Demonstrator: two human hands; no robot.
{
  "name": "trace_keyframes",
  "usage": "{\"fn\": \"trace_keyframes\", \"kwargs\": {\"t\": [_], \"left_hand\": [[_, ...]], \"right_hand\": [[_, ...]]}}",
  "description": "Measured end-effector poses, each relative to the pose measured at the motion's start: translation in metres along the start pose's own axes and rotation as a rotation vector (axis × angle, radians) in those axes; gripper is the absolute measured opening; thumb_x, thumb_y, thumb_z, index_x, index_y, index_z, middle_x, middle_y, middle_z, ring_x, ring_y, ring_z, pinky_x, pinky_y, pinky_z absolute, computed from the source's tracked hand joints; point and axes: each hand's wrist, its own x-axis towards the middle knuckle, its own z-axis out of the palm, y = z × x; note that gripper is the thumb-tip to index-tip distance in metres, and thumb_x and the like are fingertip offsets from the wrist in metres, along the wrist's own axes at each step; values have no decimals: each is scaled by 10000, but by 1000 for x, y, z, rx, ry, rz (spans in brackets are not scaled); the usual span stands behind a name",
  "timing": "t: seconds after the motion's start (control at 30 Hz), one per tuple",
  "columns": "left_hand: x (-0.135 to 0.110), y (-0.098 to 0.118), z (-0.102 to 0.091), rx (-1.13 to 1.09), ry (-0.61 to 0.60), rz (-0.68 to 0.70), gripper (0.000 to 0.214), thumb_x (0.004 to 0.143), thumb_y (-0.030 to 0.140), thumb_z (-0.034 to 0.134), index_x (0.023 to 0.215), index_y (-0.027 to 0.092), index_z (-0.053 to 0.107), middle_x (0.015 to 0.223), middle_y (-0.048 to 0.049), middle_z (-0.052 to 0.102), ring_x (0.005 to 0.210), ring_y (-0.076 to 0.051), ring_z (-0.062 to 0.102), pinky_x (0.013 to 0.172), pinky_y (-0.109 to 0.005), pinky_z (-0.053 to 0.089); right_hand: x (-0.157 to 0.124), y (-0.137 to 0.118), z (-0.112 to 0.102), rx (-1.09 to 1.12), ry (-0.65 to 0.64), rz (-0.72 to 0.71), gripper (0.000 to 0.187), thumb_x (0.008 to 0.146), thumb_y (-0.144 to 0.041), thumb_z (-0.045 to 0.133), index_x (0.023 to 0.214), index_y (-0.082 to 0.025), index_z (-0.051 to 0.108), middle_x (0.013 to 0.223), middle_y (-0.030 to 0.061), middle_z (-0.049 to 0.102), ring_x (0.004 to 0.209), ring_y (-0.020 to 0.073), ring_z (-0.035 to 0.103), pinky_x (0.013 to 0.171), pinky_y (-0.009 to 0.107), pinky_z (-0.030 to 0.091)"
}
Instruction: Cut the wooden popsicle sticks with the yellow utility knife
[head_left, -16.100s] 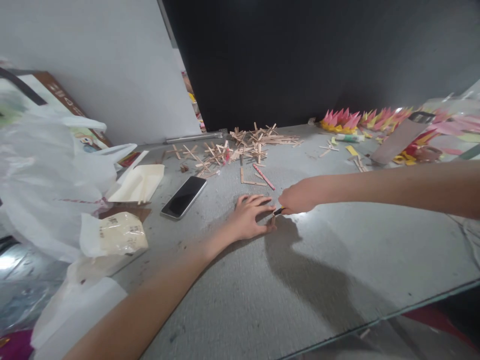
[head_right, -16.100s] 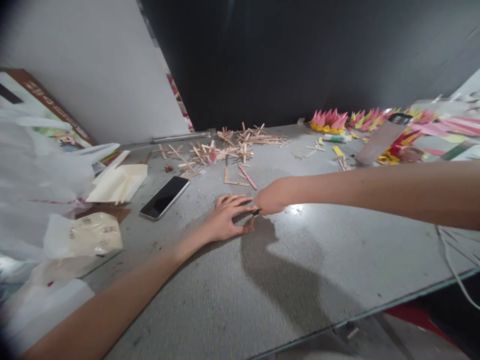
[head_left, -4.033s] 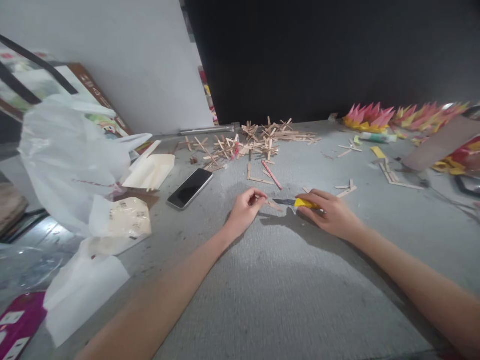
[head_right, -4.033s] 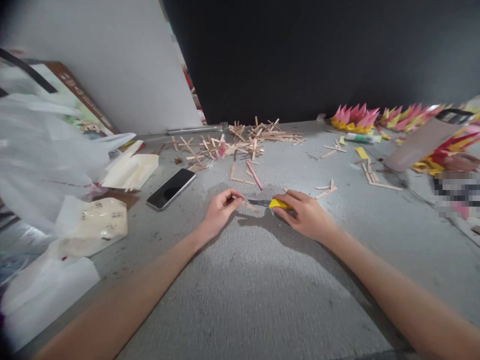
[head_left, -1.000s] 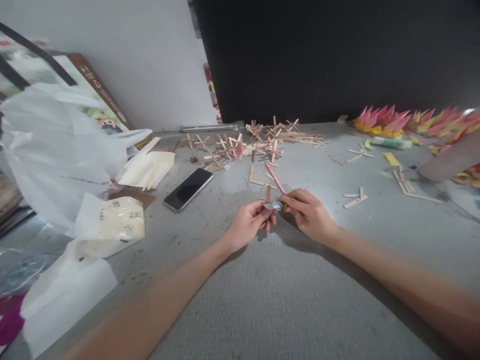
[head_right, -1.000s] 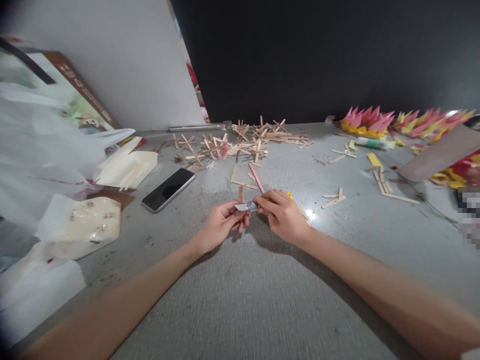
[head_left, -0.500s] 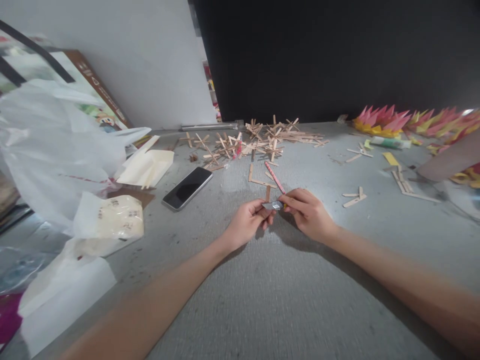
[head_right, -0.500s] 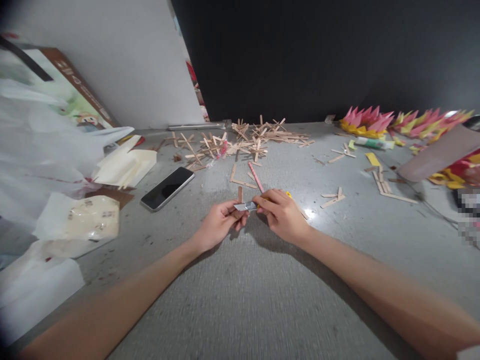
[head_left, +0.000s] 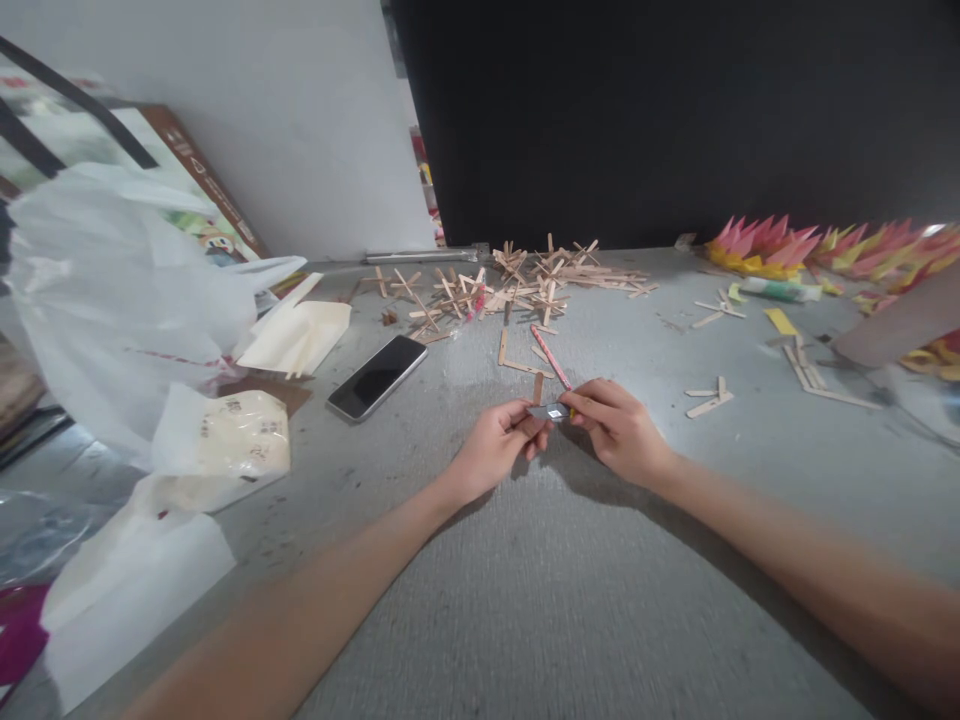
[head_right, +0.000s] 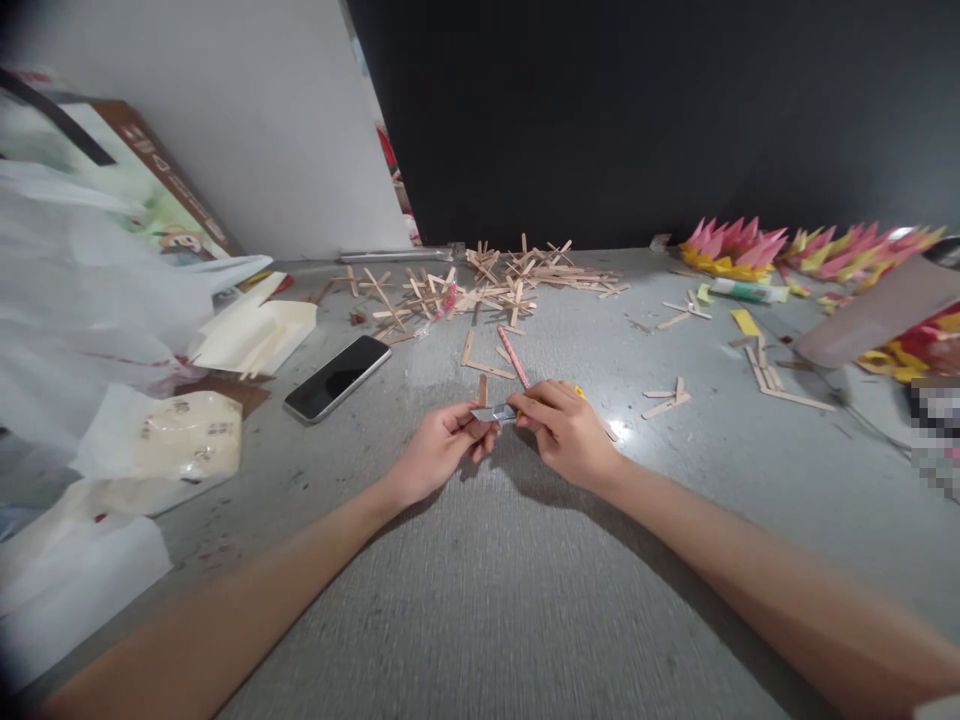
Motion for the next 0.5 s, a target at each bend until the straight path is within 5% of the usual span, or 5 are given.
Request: {"fn": "trace_keyframes", "kwargs": {"t": [0.5], "left_hand": [[0,1,0,15,-5,20,354,980,483,662,848,157,623,718,-9,628,570,-85,499,589,-247,386]], "right_hand": [[1,-1,0,8,17,-7,303,1058,-152,499,1233,-234,733,998,93,738,877,221,677,789,389,546]]}}
